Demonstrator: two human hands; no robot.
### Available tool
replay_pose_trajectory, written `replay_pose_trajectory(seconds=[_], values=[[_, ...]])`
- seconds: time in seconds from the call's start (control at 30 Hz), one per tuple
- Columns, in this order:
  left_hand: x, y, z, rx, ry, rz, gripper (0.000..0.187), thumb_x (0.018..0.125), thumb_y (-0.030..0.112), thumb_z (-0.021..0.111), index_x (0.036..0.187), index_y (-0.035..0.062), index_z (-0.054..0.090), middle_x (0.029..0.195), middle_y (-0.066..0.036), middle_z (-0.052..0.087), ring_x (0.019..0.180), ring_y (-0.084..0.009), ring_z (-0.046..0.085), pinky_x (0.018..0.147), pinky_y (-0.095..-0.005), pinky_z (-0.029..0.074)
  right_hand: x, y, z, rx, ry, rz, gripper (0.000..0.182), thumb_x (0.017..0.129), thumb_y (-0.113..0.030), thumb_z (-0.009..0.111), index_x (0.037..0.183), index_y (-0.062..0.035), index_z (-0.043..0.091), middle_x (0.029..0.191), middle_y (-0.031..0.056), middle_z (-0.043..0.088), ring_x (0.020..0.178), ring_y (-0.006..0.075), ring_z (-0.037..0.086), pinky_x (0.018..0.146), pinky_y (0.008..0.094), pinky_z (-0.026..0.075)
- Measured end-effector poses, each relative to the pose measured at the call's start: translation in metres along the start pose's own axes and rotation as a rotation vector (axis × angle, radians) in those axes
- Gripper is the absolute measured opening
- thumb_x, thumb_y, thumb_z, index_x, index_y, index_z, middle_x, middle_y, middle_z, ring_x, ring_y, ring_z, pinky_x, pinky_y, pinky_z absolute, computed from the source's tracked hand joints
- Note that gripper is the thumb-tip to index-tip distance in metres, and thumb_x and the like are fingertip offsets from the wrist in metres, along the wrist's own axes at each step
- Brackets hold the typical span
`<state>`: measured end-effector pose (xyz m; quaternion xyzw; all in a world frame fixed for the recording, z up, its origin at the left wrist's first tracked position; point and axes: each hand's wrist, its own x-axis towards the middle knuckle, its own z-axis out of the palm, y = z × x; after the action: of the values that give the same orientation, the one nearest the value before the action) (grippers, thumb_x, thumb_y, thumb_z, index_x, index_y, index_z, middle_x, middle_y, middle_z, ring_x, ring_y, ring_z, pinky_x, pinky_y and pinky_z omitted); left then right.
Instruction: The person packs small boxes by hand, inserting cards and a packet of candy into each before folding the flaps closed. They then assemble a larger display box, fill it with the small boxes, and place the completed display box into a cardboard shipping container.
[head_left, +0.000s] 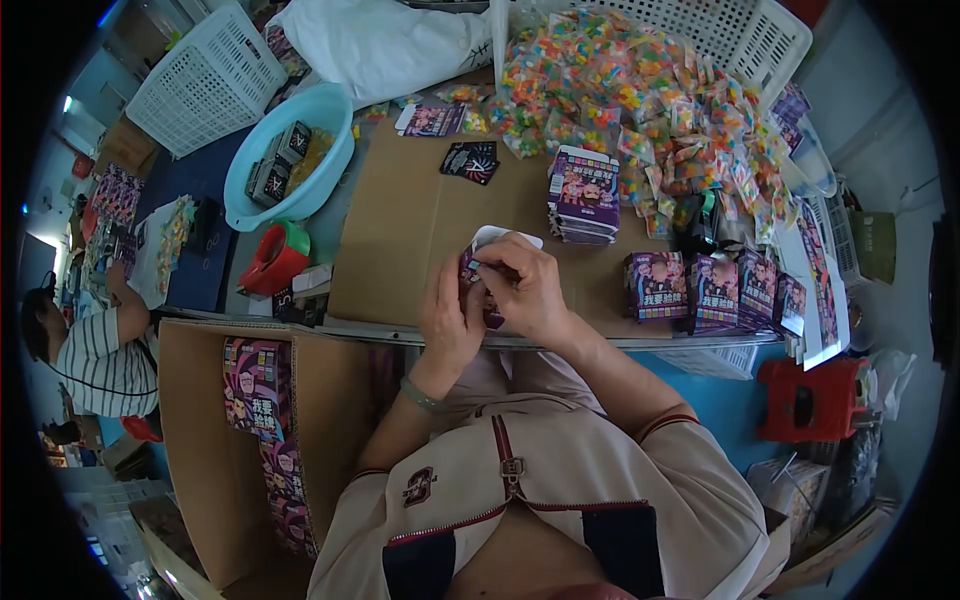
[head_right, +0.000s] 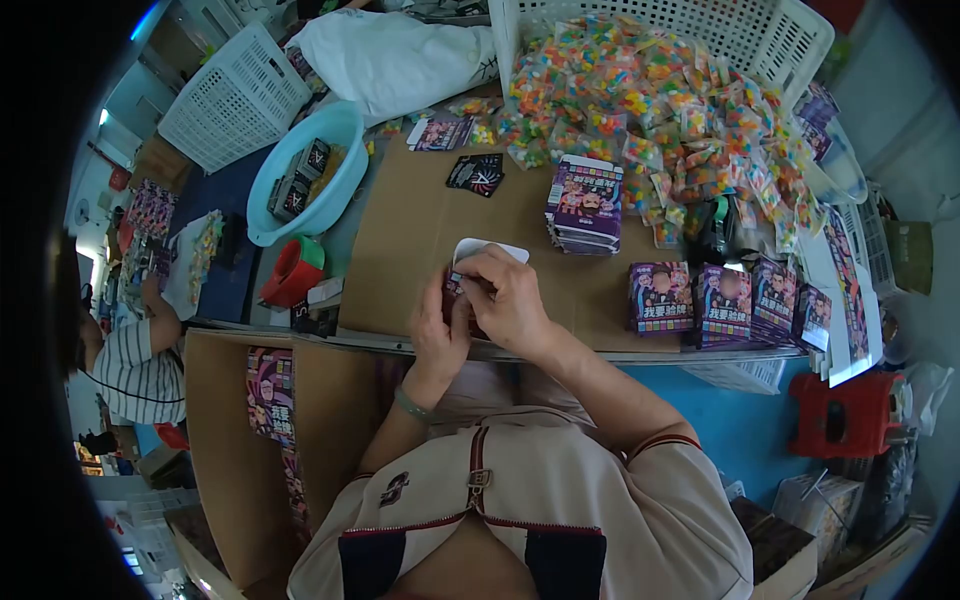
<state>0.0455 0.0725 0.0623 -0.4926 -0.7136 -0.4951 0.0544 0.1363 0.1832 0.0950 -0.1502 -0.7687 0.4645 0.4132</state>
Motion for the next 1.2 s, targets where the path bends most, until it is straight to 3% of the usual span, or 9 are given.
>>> replay_pose_trajectory(seconds=[0.1, 0.17, 0.2, 0.33, 0.4, 0.8, 0.9, 1.0, 1.2], values=[[-0.02, -0.015, 0.002, -0.158, -0.148, -0.199, 0.039, 0.094, 0.009, 0.057, 0.131, -0.0024, 0.048, 0.091, -0.016, 0.066, 0.076, -0.0262, 0.065, 0.068, -0.0339, 0.051, -0.005, 0.003, 0.002, 0.019, -0.188, 0.042, 0.023, 0.075, 0.004, 0.068, 0.097, -0.0008, 0.065, 0.092, 0.0127, 0.062, 0.079, 0.0255, 0.064, 0.069, 0.0327, 0.051], [-0.022, -0.019, 0.001, -0.218, -0.119, -0.212, 0.037, 0.097, 0.009, 0.054, 0.131, -0.0027, 0.048, 0.101, -0.014, 0.065, 0.085, -0.018, 0.062, 0.073, -0.0301, 0.05, -0.009, 0.009, 0.003, -0.158, 0.009, -0.19, 0.027, 0.076, 0.001, 0.069, 0.102, -0.0015, 0.063, 0.1, 0.0147, 0.061, 0.089, 0.0329, 0.062, 0.076, 0.0398, 0.052], [-0.02, -0.018, 0.0, -0.283, -0.089, -0.222, 0.034, 0.099, 0.008, 0.05, 0.132, -0.003, 0.047, 0.111, -0.012, 0.063, 0.095, -0.0099, 0.059, 0.078, -0.0262, 0.049, -0.011, 0.009, 0.002, -0.158, 0.008, -0.191, 0.027, 0.076, 0.001, 0.069, 0.102, -0.0015, 0.063, 0.1, 0.0147, 0.061, 0.089, 0.0329, 0.062, 0.076, 0.0398, 0.052], [-0.022, -0.004, 0.005, -0.649, 0.029, -0.318, 0.036, 0.1, 0.009, 0.049, 0.135, -0.0018, 0.046, 0.114, -0.008, 0.062, 0.098, -0.0078, 0.057, 0.084, -0.0246, 0.047, -0.027, 0.016, -0.007, -0.278, 0.311, -0.02, 0.035, 0.073, -0.004, 0.076, 0.106, -0.0016, 0.062, 0.099, 0.014, 0.061, 0.087, 0.0304, 0.063, 0.075, 0.038, 0.052], [-0.031, -0.004, 0.01, -0.732, -0.019, -0.319, 0.039, 0.101, 0.008, 0.047, 0.139, -0.0006, 0.043, 0.116, -0.009, 0.061, 0.1, -0.0081, 0.056, 0.088, -0.0236, 0.045, -0.043, 0.031, -0.01, -0.044, 0.13, 0.324, 0.032, 0.074, -0.004, 0.077, 0.104, 0.0002, 0.064, 0.091, 0.0133, 0.063, 0.076, 0.0243, 0.063, 0.069, 0.0332, 0.051], [-0.115, -0.012, -0.011, -1.022, -0.125, -1.0, 0.01, 0.094, 0.007, 0.059, 0.092, -0.0014, 0.062, 0.085, -0.003, 0.065, 0.077, -0.0073, 0.06, 0.071, -0.0238, 0.048, -0.101, 0.028, -0.043, -0.013, -0.454, 0.49, 0.007, 0.078, 0.0, 0.071, 0.085, 0.0021, 0.07, 0.081, 0.0105, 0.066, 0.069, 0.0137, 0.062, 0.06, 0.0289, 0.049], [-0.125, -0.018, -0.019, -0.987, -0.223, -0.924, 0.011, 0.093, 0.007, 0.062, 0.099, -0.0016, 0.063, 0.09, -0.002, 0.065, 0.081, -0.007, 0.059, 0.073, -0.0229, 0.047, -0.104, 0.024, -0.051, 0.232, -0.528, 0.631, 0.014, 0.078, 0.0, 0.071, 0.091, 0.003, 0.069, 0.081, 0.0096, 0.067, 0.07, 0.0116, 0.061, 0.061, 0.0277, 0.049], [-0.11, -0.006, -0.024, -0.831, -0.147, -0.687, 0.008, 0.089, 0.001, 0.062, 0.096, -0.0025, 0.064, 0.092, -0.006, 0.065, 0.08, -0.0075, 0.059, 0.071, -0.0242, 0.049, -0.088, -0.012, -0.05, 0.251, -0.315, 0.702, 0.031, 0.079, 0.0, 0.073, 0.108, 0.0034, 0.064, 0.075, 0.0038, 0.065, 0.067, 0.0067, 0.057, 0.059, 0.0239, 0.047], [-0.095, 0.008, -0.033, -0.743, -0.129, -0.71, 0.008, 0.082, 0.0, 0.068, 0.088, -0.0053, 0.066, 0.086, -0.005, 0.066, 0.077, -0.0091, 0.06, 0.07, -0.0228, 0.049, -0.107, 0.009, -0.046, 0.175, -0.363, 0.629, 0.012, 0.08, 0.0, 0.072, 0.092, 0.001, 0.068, 0.074, 0.0019, 0.066, 0.067, 0.0049, 0.058, 0.058, 0.0248, 0.047]])
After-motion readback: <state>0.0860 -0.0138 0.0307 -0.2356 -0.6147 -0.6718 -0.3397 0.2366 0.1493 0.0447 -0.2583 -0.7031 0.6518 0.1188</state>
